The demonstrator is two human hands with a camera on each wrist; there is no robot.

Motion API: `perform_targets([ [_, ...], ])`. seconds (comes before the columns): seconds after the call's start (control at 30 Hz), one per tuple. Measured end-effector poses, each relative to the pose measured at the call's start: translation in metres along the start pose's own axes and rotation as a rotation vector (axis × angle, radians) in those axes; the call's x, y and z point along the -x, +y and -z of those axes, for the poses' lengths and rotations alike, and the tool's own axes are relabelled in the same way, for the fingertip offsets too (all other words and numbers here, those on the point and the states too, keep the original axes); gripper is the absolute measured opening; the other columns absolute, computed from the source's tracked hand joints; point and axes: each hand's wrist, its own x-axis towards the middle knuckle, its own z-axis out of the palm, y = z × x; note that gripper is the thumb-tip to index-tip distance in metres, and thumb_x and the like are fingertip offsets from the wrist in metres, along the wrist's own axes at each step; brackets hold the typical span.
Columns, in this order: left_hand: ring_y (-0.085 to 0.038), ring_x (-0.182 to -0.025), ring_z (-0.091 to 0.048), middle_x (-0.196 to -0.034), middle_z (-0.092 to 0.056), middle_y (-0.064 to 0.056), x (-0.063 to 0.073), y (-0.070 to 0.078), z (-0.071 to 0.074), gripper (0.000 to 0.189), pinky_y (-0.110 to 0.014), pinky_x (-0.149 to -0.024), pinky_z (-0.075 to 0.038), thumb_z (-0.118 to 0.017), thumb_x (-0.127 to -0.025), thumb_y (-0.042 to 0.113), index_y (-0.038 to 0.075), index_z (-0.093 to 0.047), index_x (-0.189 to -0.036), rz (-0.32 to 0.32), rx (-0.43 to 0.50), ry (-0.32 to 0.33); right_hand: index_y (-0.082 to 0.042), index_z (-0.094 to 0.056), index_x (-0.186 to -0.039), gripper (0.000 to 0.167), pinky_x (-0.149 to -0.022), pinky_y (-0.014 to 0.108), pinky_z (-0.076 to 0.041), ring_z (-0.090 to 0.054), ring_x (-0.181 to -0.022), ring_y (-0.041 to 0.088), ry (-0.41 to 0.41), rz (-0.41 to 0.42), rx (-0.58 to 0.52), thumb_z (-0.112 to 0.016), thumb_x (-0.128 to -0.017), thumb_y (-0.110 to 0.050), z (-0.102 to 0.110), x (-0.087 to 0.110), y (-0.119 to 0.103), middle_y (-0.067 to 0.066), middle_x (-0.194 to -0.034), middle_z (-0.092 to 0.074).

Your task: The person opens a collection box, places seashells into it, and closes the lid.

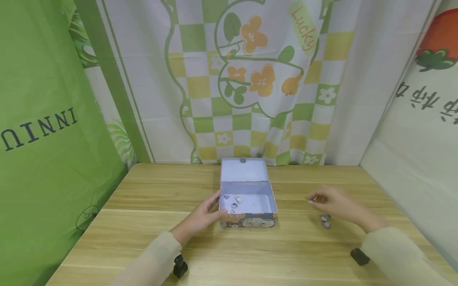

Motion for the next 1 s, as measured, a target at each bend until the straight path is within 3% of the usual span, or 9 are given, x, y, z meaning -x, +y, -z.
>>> perform_targets([
  [0.3, -0.036, -0.150, -0.015, -0.165, -0.010, -0.018, 0.000, -0.001, 0.000, 0.078, -0.051, -0.120, -0.014, -0.064, -0.101, 0.022, 0.002, -0.016, -0.160, 0.003, 0.009, -0.002, -0.008, -0.076, -0.105, 0.013, -0.078, 0.036, -0.059, -0.065, -0.086, 0.010, 0.041, 0.097, -0.026, -0.073, -0.092, -0.009, -0.013, -0.031, -0.024, -0.002, -0.100, -0.072],
  [1.0, -0.034, -0.150, -0.016, -0.166, -0.012, -0.014, 0.000, 0.003, -0.001, 0.077, -0.049, -0.121, -0.014, -0.063, -0.101, 0.021, 0.005, -0.017, -0.160, 0.021, 0.018, 0.005, -0.005, -0.075, -0.105, 0.015, -0.077, 0.036, -0.060, -0.065, -0.086, 0.015, -0.017, 0.229, -0.135, -0.073, -0.090, -0.006, -0.058, -0.097, -0.064, 0.001, -0.097, -0.070],
])
